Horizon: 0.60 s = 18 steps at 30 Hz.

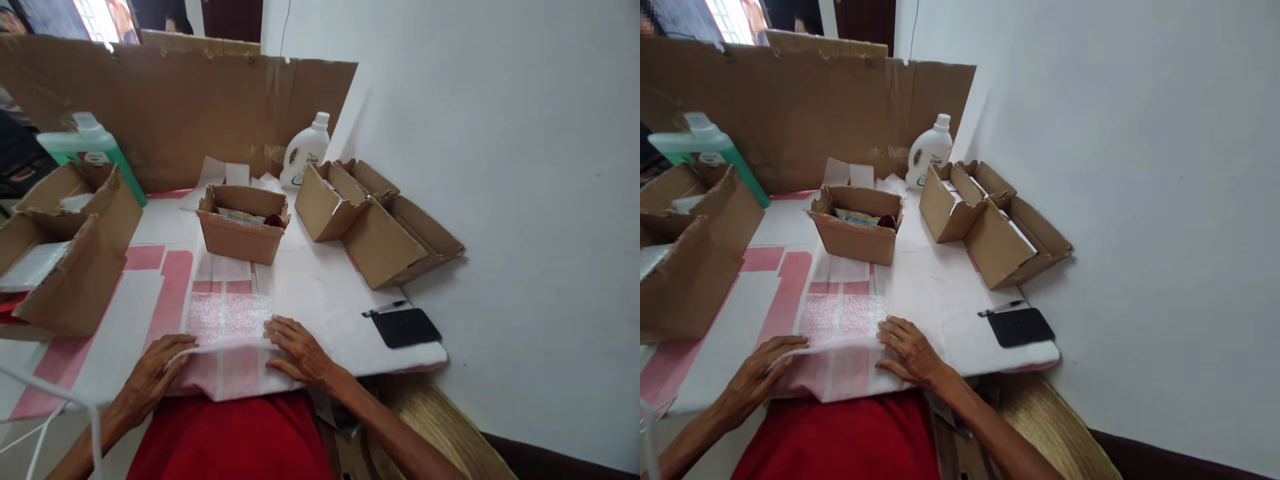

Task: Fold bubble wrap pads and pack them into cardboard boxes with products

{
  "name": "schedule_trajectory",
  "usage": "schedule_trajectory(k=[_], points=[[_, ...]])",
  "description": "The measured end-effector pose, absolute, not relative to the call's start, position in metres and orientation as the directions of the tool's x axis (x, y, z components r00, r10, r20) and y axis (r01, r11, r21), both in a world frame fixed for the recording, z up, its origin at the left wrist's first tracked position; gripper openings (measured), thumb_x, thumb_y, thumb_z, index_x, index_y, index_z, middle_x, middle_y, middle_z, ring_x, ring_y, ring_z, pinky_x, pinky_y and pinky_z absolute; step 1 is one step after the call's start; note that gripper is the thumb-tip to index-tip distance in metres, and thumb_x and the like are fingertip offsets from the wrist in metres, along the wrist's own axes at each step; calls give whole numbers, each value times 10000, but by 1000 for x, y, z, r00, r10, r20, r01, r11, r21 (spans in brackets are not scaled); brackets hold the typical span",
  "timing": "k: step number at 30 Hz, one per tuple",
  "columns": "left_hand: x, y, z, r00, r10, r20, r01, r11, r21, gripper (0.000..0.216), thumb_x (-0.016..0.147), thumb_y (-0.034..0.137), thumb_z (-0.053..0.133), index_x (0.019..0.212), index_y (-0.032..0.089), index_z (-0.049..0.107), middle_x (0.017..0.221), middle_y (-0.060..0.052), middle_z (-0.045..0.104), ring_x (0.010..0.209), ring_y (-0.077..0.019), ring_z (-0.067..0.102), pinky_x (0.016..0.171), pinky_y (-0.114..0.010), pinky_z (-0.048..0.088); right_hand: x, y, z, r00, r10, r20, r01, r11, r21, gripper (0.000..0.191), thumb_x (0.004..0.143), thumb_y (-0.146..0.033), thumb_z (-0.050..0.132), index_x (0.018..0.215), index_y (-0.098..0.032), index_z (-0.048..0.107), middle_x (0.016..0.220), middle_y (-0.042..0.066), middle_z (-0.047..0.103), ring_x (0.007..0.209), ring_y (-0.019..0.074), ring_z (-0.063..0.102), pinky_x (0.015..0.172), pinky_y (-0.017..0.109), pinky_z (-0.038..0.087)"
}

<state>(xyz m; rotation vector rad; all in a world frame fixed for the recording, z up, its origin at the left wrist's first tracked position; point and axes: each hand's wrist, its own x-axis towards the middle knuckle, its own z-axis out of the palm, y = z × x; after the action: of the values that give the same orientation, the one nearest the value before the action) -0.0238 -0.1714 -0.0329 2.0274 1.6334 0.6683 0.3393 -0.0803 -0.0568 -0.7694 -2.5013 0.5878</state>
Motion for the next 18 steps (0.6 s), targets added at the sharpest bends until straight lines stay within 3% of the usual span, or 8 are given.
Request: schedule_trajectory(k=[3,6,13,18], points=[[-22,-165,-23,171,982,76,741,-179,648,390,889,525,608,1193,306,717,1199,-62,730,1127,-252,665,995,-388,540,324,-82,-66,-588,704,399,436,691,-576,172,968,-280,594,1074,-215,712,1210,100,716,1229,268,592,1014,494,510],[-24,-161,-24,129,989,74,740,-146,656,489,755,557,748,1166,293,716,1144,-60,744,1054,-253,696,925,-354,571,309,-89,-70,-410,812,415,476,579,-662,163,980,-238,550,934,-221,705,1156,95,712,1163,266,596,994,507,512],[-6,-154,-33,-217,976,7,620,132,773,377,839,593,606,848,225,691,756,0,718,698,-179,669,621,-246,537,282,-98,-68,-169,912,375,574,400,-715,206,1003,-213,503,830,-213,614,1018,78,685,1040,243,569,938,445,487],[15,-142,-34,-354,929,112,641,154,752,374,870,569,552,943,219,662,816,-4,728,718,-179,673,679,-261,526,265,-93,-66,-88,942,323,738,280,-614,178,1013,-229,484,882,-197,600,944,69,641,938,247,528,853,417,438]])
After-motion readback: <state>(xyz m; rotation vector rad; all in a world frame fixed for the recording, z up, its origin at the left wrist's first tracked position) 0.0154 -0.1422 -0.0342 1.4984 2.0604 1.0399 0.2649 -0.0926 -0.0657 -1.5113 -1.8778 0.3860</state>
